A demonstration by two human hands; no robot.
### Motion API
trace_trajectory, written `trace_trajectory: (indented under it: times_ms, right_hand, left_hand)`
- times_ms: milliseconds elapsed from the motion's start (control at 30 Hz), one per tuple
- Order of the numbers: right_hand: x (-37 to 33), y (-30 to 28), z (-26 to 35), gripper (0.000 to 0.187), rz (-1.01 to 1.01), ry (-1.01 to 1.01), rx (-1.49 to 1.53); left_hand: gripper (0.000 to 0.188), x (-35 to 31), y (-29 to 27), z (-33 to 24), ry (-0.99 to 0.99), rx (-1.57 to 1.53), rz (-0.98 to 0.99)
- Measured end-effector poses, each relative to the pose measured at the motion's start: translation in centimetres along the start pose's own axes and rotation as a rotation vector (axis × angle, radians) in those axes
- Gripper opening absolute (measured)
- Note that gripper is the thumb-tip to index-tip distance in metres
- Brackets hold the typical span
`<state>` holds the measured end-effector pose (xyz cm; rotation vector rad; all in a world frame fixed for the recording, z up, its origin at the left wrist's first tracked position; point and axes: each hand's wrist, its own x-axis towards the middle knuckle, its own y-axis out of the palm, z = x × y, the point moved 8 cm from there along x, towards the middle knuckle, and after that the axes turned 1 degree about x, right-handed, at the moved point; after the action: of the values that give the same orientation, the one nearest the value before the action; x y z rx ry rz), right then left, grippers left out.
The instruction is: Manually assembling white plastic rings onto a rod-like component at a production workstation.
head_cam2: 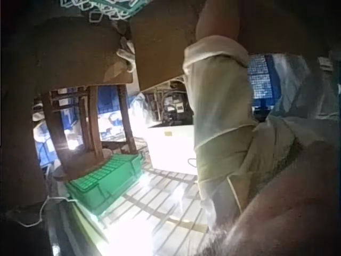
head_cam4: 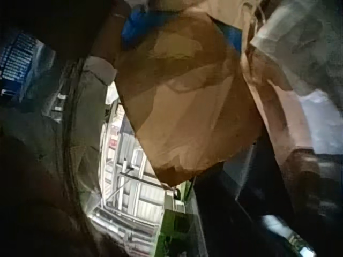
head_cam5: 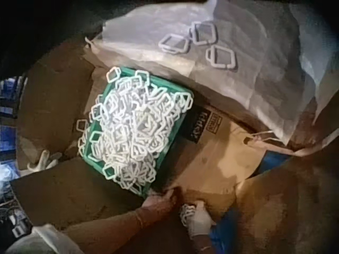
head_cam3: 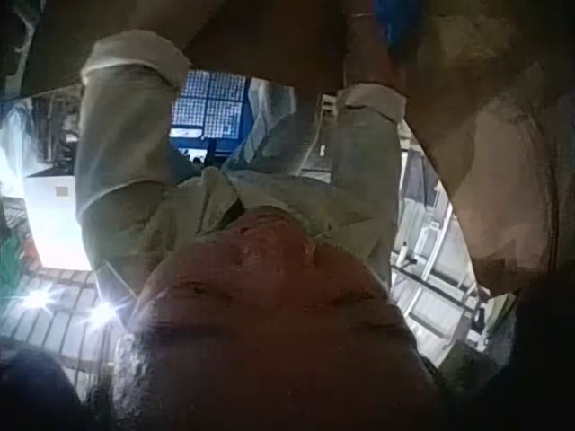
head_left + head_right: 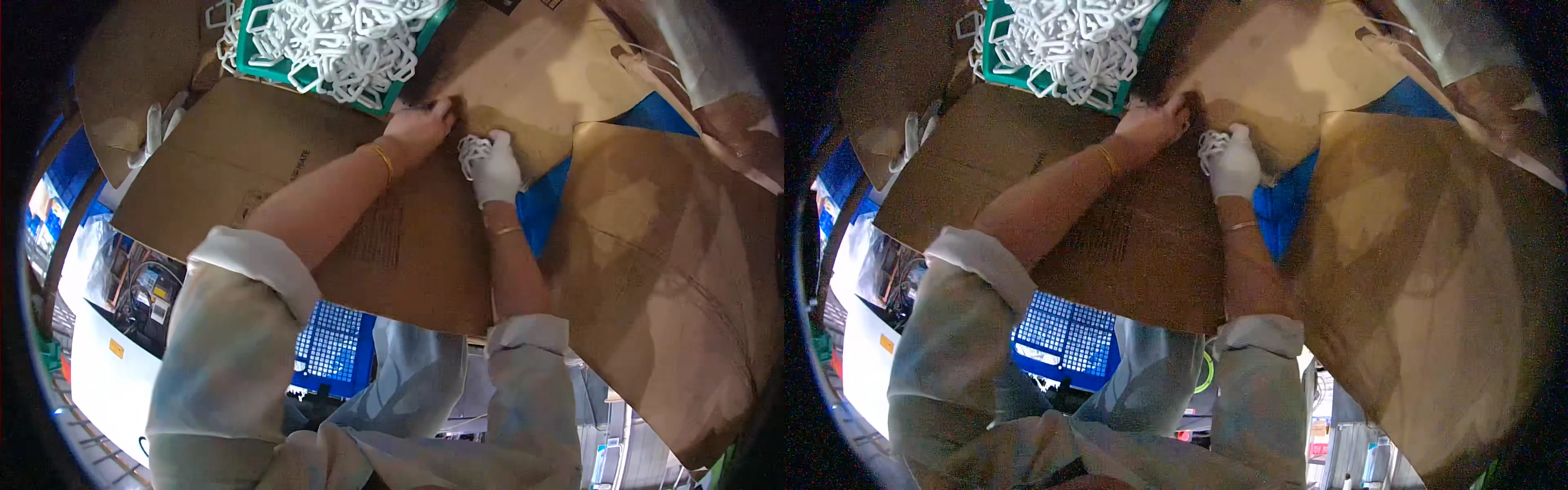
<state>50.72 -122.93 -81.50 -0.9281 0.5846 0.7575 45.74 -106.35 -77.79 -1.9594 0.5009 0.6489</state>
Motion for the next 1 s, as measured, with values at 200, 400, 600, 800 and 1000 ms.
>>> trace_trajectory:
  times_ms: [200, 400, 600, 800, 1000]
  right_hand:
    - [-1.2, 2.2, 5.3, 0.023, -0.161, -0.474, -0.499]
    - [0.4, -3.3, -0.6, 0.021, -0.157, 0.059, 0.291]
    - [-4.0, -2.3, 22.5, 0.028, -0.026, -0.185, 0.221]
    - [-2.5, 5.7, 31.8, 0.042, -0.058, -0.458, 0.351]
    - [-1.3, 4.9, 14.5, 0.006, -0.473, 0.124, 0.606]
  left_hand:
    - [0.022, -0.7, 2.8, 3.5, -0.032, 0.066, -0.233]
    - [0.021, -1.7, -2.8, -1.8, 0.053, -0.151, 0.274]
    - [0.030, -10.2, -16.3, 7.9, -0.158, -0.602, -0.058]
    - [0.054, -14.6, -14.4, 22.1, -0.502, -0.530, -0.502]
    - [0.075, -16.0, -6.7, 27.3, -1.135, -0.978, -0.504]
